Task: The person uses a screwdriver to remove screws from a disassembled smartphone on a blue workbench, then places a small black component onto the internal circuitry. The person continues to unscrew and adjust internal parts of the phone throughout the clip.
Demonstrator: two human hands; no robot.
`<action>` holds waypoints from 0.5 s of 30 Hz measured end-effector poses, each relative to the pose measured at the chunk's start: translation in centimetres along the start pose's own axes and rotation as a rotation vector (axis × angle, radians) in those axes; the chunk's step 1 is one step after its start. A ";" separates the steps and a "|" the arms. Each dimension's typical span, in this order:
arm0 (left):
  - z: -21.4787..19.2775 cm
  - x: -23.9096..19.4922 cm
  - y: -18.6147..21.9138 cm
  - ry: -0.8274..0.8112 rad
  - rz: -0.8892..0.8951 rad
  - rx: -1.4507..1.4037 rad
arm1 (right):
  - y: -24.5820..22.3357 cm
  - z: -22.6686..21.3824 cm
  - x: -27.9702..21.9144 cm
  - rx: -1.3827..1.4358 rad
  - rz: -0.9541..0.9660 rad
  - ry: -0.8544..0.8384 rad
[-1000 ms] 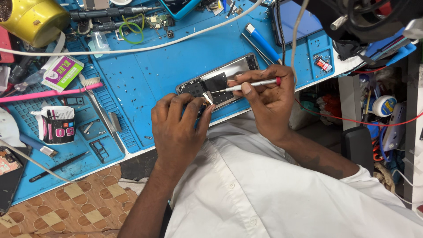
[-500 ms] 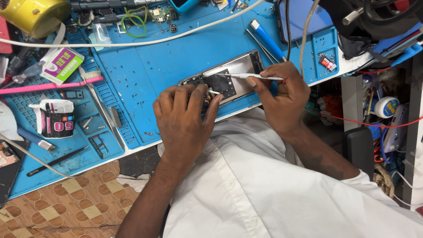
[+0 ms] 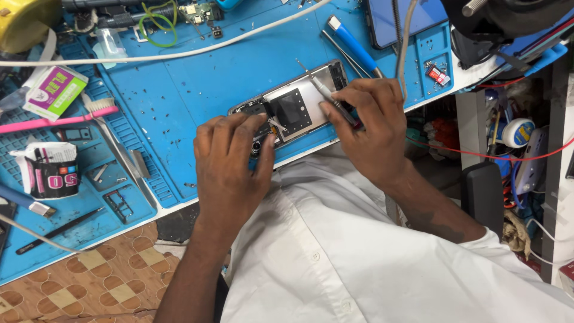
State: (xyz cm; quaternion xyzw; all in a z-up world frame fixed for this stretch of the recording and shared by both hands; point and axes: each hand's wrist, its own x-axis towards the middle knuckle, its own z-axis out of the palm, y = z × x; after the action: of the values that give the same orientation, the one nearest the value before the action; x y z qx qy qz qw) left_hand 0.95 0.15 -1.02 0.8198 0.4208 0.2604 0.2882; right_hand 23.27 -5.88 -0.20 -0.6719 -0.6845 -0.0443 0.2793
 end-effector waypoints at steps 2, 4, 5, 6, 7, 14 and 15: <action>-0.2 0.0 -0.3 -0.007 0.001 -0.034 | -0.6 -0.2 0.1 0.117 -0.029 -0.064; -0.3 -0.2 -0.6 -0.015 0.006 -0.045 | -1.4 -0.2 0.0 0.214 -0.052 -0.128; -0.4 -0.2 -0.7 -0.019 0.012 -0.039 | -1.9 -0.1 -0.1 0.252 -0.061 -0.159; -0.4 -0.3 -0.9 -0.022 0.018 -0.033 | -2.4 0.2 -0.2 0.289 -0.070 -0.188; -0.4 -0.3 -1.0 -0.028 0.031 -0.023 | -2.7 0.4 -0.2 0.264 -0.063 -0.201; -0.2 -0.6 -1.3 -0.030 0.079 0.015 | -3.8 0.7 0.2 0.185 -0.051 -0.242; -0.1 -0.5 -1.2 -0.023 0.082 0.022 | -3.9 0.7 0.4 0.180 -0.058 -0.235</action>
State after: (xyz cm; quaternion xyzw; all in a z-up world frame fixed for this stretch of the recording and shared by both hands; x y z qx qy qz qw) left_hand -0.08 0.32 -1.90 0.8423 0.3863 0.2582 0.2731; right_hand 19.40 -5.61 0.60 -0.6246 -0.7329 0.0883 0.2551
